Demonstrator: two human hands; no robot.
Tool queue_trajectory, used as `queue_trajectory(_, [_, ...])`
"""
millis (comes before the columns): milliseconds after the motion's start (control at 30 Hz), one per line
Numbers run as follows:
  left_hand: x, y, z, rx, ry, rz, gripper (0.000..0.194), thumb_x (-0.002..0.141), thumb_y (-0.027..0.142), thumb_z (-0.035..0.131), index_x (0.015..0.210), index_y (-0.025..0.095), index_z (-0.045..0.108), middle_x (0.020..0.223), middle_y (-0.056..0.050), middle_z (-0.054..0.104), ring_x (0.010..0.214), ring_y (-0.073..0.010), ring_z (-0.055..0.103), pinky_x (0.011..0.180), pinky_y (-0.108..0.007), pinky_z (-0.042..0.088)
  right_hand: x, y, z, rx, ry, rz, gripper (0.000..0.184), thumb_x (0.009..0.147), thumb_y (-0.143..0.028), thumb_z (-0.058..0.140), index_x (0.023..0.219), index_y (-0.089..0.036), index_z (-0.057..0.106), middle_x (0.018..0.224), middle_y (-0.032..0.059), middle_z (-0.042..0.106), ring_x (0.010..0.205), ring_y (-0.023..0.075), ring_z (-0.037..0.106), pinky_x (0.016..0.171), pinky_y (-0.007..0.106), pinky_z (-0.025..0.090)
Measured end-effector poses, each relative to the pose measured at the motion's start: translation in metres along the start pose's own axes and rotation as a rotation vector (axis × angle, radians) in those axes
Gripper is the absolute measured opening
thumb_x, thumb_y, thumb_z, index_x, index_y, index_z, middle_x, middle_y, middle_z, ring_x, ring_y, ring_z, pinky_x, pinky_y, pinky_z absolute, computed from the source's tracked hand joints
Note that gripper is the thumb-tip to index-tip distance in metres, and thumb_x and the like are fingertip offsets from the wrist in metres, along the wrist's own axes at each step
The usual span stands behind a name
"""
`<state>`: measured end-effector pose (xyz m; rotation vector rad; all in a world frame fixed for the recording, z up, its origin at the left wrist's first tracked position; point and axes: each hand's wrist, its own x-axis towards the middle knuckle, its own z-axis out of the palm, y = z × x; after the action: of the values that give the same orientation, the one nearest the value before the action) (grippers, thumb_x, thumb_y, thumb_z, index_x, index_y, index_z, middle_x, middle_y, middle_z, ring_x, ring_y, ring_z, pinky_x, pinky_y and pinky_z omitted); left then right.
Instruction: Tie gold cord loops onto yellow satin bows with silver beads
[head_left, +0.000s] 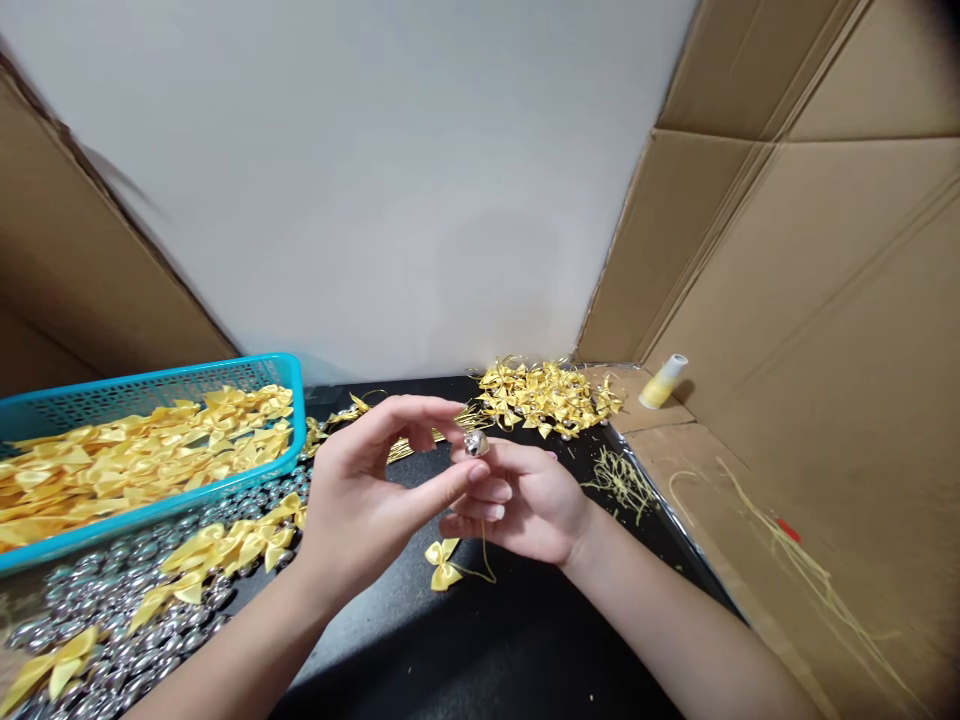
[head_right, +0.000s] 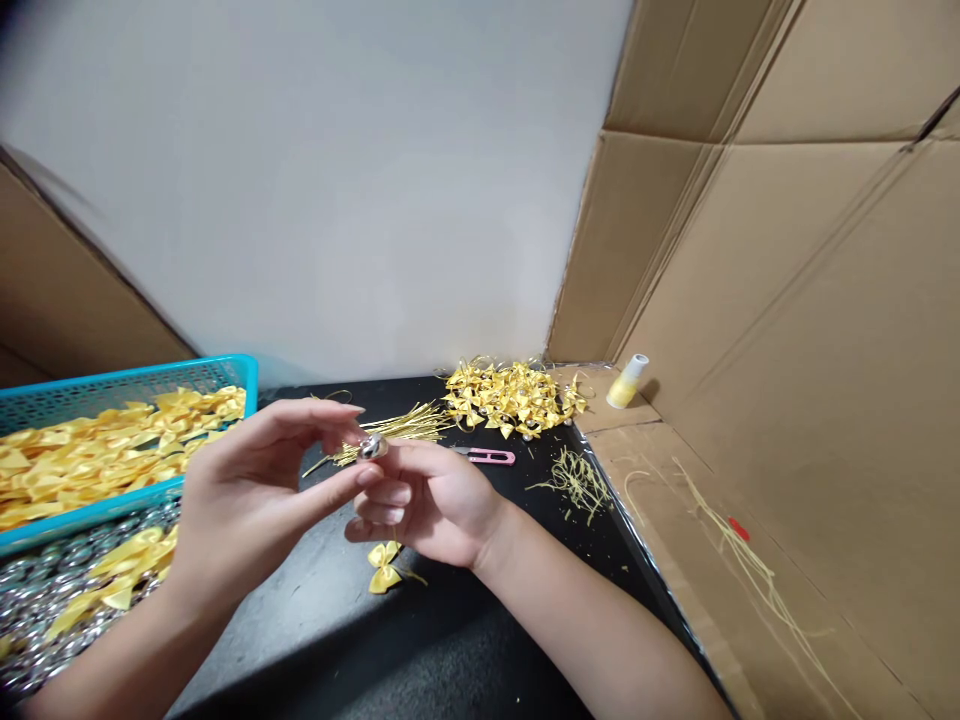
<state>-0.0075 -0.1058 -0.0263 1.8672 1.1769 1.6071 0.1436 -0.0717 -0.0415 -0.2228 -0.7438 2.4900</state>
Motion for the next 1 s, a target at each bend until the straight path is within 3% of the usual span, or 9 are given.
queue_trajectory(233, [0.002, -0.004, -0.003, 0.081, -0.054, 0.02, 0.032, 0.071, 0.025, 0.082, 0.1, 0.026, 0.068, 0.084, -0.002, 0.065, 0.077, -0.0179, 0.057, 0.068, -0.032, 0.047, 0.001, 0.002, 0.004, -0.091, 0.081, -0.125, 0.022, 0.08, -0.028, 0.07, 0.067, -0.016, 0.058, 0.048, -0.0091, 0.038, 0.047, 0.006, 0.03, 0.062, 0.022, 0.044])
queue_trajectory(433, [0.008, 0.0, -0.005, 0.007, -0.114, 0.089, 0.029, 0.072, 0.018, 0.077, 0.097, 0.027, 0.068, 0.089, -0.004, 0.066, 0.084, -0.0207, 0.06, 0.073, -0.034, 0.05, 0.001, 0.0, 0.008, -0.144, 0.092, -0.199, 0.02, 0.077, -0.029, 0.073, 0.07, -0.017, 0.06, 0.048, -0.0087, 0.037, 0.049, 0.007, 0.027, 0.053, 0.02, 0.036])
queue_trajectory(600, [0.009, 0.004, -0.008, -0.072, -0.146, 0.098, 0.02, 0.079, 0.016, 0.07, 0.095, 0.028, 0.071, 0.091, -0.005, 0.067, 0.087, -0.0206, 0.063, 0.077, -0.035, 0.053, 0.0, 0.001, 0.01, -0.211, 0.103, -0.226, 0.02, 0.076, -0.033, 0.074, 0.078, -0.017, 0.061, 0.046, -0.0102, 0.036, 0.047, 0.0075, 0.025, 0.057, 0.023, 0.034])
queue_trajectory(800, [0.01, 0.005, -0.008, -0.132, -0.133, 0.003, 0.012, 0.085, 0.018, 0.066, 0.082, 0.027, 0.073, 0.082, -0.002, 0.068, 0.077, -0.0162, 0.064, 0.071, -0.03, 0.055, 0.004, 0.003, 0.006, -0.231, 0.105, -0.21, 0.024, 0.076, -0.035, 0.075, 0.076, -0.017, 0.059, 0.048, -0.0104, 0.037, 0.046, 0.0064, 0.025, 0.055, 0.023, 0.032])
queue_trajectory(1000, [0.023, 0.005, -0.019, -0.223, -0.069, -0.105, 0.01, 0.08, 0.029, 0.074, 0.072, 0.025, 0.073, 0.085, -0.005, 0.071, 0.08, -0.0181, 0.066, 0.067, -0.029, 0.058, 0.008, 0.005, -0.01, -0.242, 0.104, -0.109, 0.025, 0.09, -0.037, 0.056, 0.081, -0.016, 0.064, 0.055, -0.0052, 0.052, 0.05, 0.0075, 0.041, 0.06, 0.024, 0.041])
